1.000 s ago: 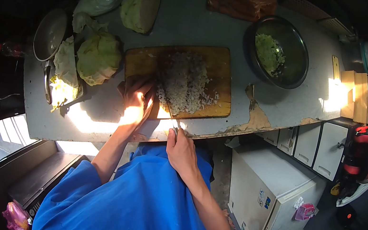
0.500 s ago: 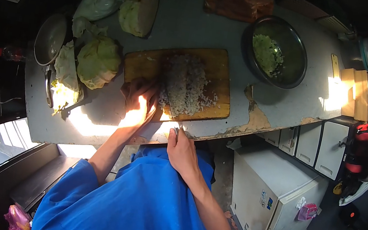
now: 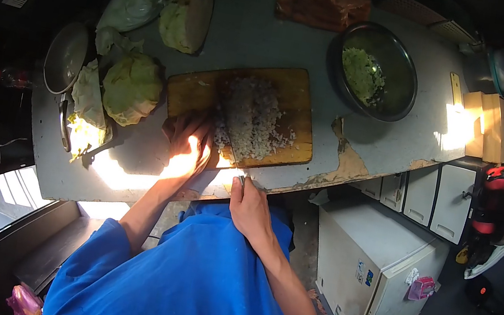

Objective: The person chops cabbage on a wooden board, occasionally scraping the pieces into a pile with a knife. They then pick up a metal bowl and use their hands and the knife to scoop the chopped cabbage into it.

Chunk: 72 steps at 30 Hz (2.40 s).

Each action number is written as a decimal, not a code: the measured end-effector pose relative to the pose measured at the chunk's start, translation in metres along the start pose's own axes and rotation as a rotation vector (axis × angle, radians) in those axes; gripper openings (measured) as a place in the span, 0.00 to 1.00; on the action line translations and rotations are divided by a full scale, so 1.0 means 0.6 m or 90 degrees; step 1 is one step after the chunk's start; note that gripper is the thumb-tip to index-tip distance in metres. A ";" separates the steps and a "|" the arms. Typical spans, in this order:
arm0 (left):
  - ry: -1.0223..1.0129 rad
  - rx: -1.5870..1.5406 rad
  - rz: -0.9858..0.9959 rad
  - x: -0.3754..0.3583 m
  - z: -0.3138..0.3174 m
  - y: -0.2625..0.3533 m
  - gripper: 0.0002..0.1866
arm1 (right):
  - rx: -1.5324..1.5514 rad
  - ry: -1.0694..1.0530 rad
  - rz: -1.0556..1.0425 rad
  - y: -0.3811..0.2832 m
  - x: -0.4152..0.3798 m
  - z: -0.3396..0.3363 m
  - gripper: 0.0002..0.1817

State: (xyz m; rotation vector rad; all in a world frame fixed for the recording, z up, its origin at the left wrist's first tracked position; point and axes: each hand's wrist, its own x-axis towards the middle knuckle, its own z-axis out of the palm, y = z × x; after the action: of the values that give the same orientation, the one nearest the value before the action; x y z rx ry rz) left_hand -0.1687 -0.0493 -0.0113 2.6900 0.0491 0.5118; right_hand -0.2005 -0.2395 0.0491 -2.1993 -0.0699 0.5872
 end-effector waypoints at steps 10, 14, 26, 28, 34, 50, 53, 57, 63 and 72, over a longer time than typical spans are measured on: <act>-0.008 0.005 0.020 -0.008 -0.001 -0.003 0.14 | 0.011 -0.017 0.000 -0.005 0.000 0.000 0.20; -0.024 0.010 0.002 -0.005 -0.003 -0.001 0.16 | -0.049 -0.016 0.022 -0.005 -0.001 0.012 0.20; 0.001 0.035 0.012 -0.005 0.004 -0.001 0.18 | 0.039 -0.042 0.009 -0.013 -0.002 -0.007 0.19; -0.001 0.027 -0.001 0.000 0.006 0.002 0.18 | -0.056 0.012 0.009 0.006 -0.001 0.018 0.19; 0.023 -0.127 -0.019 0.061 -0.024 -0.029 0.17 | 0.015 -0.009 -0.023 0.006 0.002 -0.011 0.20; -0.086 -0.175 -0.034 0.026 -0.013 0.005 0.32 | 0.007 0.037 0.032 0.008 -0.034 -0.087 0.21; -0.143 -0.040 -0.007 0.011 0.019 0.045 0.43 | -0.001 0.027 0.014 0.018 -0.022 -0.077 0.21; -0.136 -0.037 -0.022 0.023 0.051 0.059 0.45 | -0.025 0.010 0.018 0.025 -0.007 -0.062 0.22; -0.119 -0.185 -0.074 -0.006 0.020 0.056 0.45 | -0.094 0.008 0.010 0.056 0.015 -0.056 0.21; -0.071 0.014 -0.024 -0.011 0.047 0.063 0.48 | -0.060 -0.067 0.008 0.034 0.024 -0.099 0.21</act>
State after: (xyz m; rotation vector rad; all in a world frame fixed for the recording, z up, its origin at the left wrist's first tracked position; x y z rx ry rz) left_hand -0.1662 -0.0958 -0.0230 2.7286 0.0750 0.3512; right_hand -0.1648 -0.2919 0.0600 -2.2600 -0.1419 0.7205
